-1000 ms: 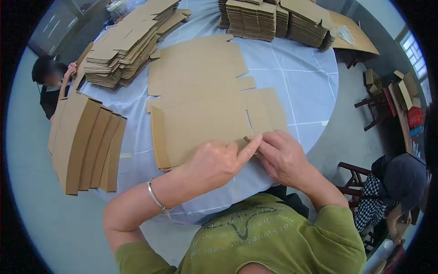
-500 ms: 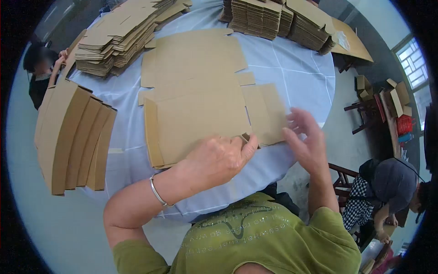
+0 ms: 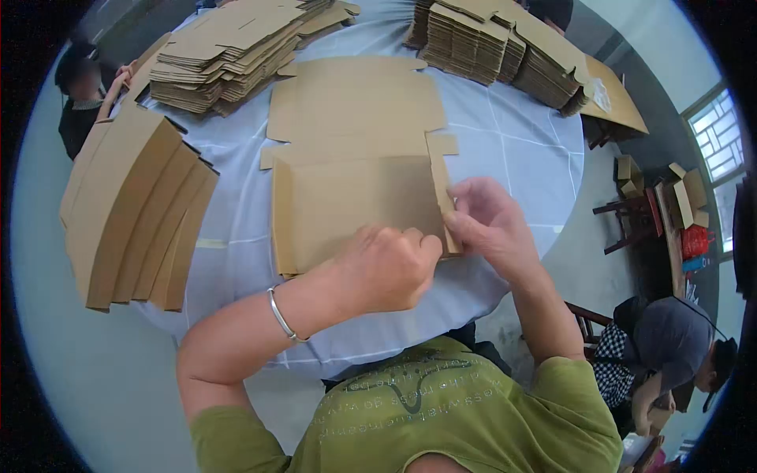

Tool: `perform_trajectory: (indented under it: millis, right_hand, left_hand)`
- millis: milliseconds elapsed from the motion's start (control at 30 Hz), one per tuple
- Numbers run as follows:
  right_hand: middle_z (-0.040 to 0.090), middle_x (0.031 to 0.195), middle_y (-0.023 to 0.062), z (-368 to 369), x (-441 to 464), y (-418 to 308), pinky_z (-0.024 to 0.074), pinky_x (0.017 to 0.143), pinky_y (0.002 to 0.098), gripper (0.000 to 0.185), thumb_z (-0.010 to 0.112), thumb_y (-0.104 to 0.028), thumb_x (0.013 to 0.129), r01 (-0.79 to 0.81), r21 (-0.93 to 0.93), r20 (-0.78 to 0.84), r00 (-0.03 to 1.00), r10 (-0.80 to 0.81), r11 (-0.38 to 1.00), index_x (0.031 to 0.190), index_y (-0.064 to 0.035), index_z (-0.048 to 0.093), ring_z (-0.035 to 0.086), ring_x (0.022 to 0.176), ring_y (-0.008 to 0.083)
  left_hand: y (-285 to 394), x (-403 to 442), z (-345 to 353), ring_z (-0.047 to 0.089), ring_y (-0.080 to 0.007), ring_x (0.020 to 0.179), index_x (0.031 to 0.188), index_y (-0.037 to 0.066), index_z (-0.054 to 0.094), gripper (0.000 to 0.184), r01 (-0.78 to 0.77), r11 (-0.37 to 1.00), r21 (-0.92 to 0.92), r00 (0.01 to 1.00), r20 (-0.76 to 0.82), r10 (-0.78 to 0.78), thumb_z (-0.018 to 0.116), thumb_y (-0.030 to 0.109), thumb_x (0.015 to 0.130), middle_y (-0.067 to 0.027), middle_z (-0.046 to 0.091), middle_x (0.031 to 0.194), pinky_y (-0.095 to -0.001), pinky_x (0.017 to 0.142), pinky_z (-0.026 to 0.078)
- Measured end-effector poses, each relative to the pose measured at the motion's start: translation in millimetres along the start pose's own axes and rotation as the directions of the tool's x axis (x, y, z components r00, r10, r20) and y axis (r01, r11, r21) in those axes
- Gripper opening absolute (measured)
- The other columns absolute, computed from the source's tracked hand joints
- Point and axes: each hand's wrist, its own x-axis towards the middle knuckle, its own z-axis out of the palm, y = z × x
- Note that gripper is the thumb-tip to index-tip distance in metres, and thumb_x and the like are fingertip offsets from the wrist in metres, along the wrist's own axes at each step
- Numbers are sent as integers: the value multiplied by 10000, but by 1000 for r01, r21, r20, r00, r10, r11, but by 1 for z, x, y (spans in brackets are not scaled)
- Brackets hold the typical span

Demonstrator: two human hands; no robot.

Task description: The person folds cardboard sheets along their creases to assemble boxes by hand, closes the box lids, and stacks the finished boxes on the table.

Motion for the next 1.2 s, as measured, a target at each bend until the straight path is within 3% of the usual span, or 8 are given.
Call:
perform_trajectory:
  millis: [200, 300, 433, 700, 900, 1000, 1100, 1200]
  right_hand:
    - [432, 691, -67, -1, 15, 11, 370, 539, 199, 415, 814, -114, 761, 47, -322, -47, 997, -66, 946, 1026, -30, 506, 405, 623, 25]
    - [435, 669, -48, -1, 17, 21, 372, 530, 222, 432, 807, -110, 734, 101, -250, -55, 991, -118, 963, 1016, -18, 493, 411, 608, 42]
    - [461, 643, 26, 7, 17, 8, 410, 542, 306, 436, 687, -54, 725, 64, -579, -108, 982, -154, 813, 1086, 21, 455, 465, 574, 137]
    - [529, 656, 127, 18, 19, -8, 457, 604, 424, 460, 586, -36, 737, 44, -744, -89, 983, -164, 667, 1165, 48, 437, 573, 625, 307]
    - [645, 812, 251, 8, 38, -6, 497, 710, 490, 393, 589, -147, 758, 12, -913, -78, 976, -202, 408, 1080, 60, 497, 631, 797, 432]
    - [637, 811, 286, 0, 41, -9, 495, 725, 522, 328, 573, -149, 757, 8, -947, -39, 989, -141, 322, 995, 62, 496, 617, 798, 468]
    - [624, 825, 298, -6, 38, -10, 460, 736, 549, 334, 568, -133, 766, 41, -954, 2, 991, -131, 296, 1034, 51, 486, 589, 819, 493]
    - [619, 759, 295, -4, 37, -9, 495, 700, 535, 242, 538, -95, 750, 17, -970, -6, 995, -95, 244, 921, 48, 443, 616, 753, 464]
  left_hand:
    - [2, -3, -26, 623, -279, 535, 678, 66, 541, 272, -18, 1000, 13, 1000, -2, 18, 702, 264, 772, -90, 572, 595, -418, 474, 498]
    - [-16, -4, -61, 647, -321, 605, 720, 48, 580, 354, 271, 935, 228, 961, -3, -278, 706, 373, 782, -128, 622, 653, -445, 520, 497]
    - [-64, -19, -96, 657, -364, 685, 723, 6, 618, 435, 579, 696, 424, 810, -206, -549, 690, 431, 784, -191, 653, 722, -456, 607, 514]
    - [-95, -11, -102, 655, -411, 822, 763, -59, 643, 239, 751, 621, 223, 532, 352, -770, 570, 165, 728, -293, 638, 808, -453, 747, 528]
    - [-89, -14, -90, 663, -385, 634, 798, -93, 605, 236, 801, 598, -40, 593, 196, -781, 541, 121, 719, -297, 623, 719, -452, 609, 538]
    - [-98, -14, -84, 647, -353, 546, 817, -103, 586, 244, 699, 714, 39, 702, 157, -695, 535, 116, 722, -287, 605, 658, -435, 523, 522]
    - [-90, -12, -88, 649, -316, 536, 791, -102, 575, 225, 829, 540, -144, 558, 271, -784, 532, 110, 727, -262, 611, 633, -417, 502, 514]
    - [-83, -9, -87, 632, -266, 498, 746, -89, 576, 191, 788, 608, -95, 610, 256, -750, 530, 96, 728, -217, 617, 613, -402, 485, 505]
